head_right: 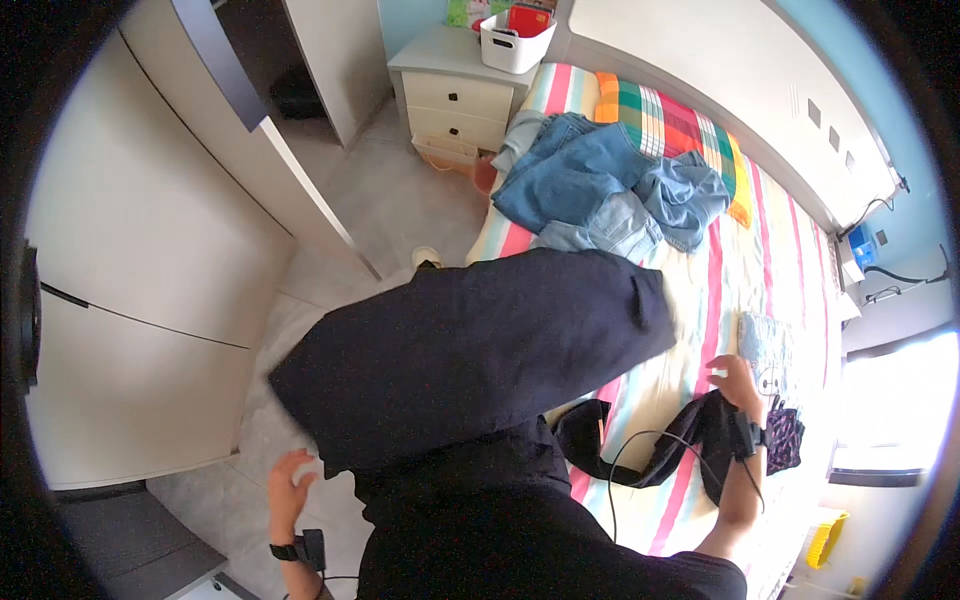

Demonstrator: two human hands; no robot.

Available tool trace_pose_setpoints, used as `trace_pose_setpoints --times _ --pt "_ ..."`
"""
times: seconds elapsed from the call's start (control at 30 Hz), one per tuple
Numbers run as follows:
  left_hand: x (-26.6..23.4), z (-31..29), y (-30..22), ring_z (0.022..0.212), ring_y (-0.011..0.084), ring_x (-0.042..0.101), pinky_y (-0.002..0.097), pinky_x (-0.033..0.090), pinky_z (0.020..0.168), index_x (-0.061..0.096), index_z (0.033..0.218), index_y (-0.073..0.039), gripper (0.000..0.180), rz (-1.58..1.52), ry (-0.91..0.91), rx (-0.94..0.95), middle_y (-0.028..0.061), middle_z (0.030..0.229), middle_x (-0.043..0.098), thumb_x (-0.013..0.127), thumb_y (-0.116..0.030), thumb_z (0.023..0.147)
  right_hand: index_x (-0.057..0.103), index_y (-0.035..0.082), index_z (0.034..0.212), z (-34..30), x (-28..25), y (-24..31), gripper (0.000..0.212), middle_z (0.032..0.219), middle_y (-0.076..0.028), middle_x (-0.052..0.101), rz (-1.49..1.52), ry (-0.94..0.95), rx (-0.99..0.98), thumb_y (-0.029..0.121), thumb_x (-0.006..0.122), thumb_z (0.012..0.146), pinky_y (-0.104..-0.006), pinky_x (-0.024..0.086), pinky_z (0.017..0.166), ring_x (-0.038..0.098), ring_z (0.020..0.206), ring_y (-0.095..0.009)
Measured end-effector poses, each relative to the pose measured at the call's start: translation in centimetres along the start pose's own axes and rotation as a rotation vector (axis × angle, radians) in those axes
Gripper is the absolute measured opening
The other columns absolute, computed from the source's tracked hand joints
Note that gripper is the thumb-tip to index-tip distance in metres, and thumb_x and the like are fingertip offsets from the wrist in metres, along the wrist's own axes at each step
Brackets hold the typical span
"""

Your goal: The recorder is seen folding various pieces of clothing on top of a bed.

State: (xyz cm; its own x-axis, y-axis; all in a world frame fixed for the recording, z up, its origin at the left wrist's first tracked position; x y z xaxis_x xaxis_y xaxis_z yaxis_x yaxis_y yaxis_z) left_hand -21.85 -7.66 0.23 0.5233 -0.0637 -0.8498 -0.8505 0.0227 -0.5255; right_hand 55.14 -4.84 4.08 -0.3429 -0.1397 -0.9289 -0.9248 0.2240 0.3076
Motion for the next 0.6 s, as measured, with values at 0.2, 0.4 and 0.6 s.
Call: trace_pose_setpoints --times 0.2,0.4,0.6 --pt "-1.0 10.2 -5.3 0.099 0.0316 0.056 0.0387 0.043 0.086 0.059 0.101 -0.003 0.027 -0.205 -0.056 0.075 0.0131 0.104 0.061 0.065 -0.006 0.075 0.066 0.004 0.094 4.8 4.2 6.3 0.028 0.090 -0.014 0.063 0.093 -0.119 -0.148 0.008 0.071 0.067 -0.0356 0.048 0.078 0.060 0.087 -0.031" --pt "4.3 18.3 -9.3 0.113 0.0313 0.047 0.0426 0.035 0.094 0.051 0.118 -0.007 0.045 -0.068 -0.092 0.333 0.0145 0.118 0.053 0.067 -0.017 0.077 0.064 0.003 0.097 8.8 7.6 12.3 0.029 0.100 -0.014 0.061 0.114 0.082 -0.154 0.011 0.070 0.069 -0.0370 0.047 0.080 0.058 0.092 -0.032" --pt "10.9 25.0 -10.2 0.110 0.0317 0.048 0.0459 0.033 0.093 0.049 0.118 -0.009 0.043 0.014 0.133 0.295 0.0138 0.114 0.055 0.062 -0.030 0.082 0.054 0.007 0.118 7.0 11.0 12.8 0.053 0.130 -0.015 0.044 0.047 -0.176 -0.291 0.012 0.071 0.068 -0.0430 0.033 0.099 0.039 0.122 -0.035"
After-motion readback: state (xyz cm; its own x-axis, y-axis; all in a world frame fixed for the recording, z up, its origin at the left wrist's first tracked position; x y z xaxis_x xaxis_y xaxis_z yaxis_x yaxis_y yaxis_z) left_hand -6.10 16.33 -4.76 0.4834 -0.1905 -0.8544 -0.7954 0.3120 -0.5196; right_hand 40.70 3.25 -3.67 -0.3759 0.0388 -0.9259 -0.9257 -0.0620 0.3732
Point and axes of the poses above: each hand's wrist, its own z-axis towards the middle knuckle, its own x-axis out of the palm, y = z × x, the point moved 2 cm from there along z, towards the middle knuckle
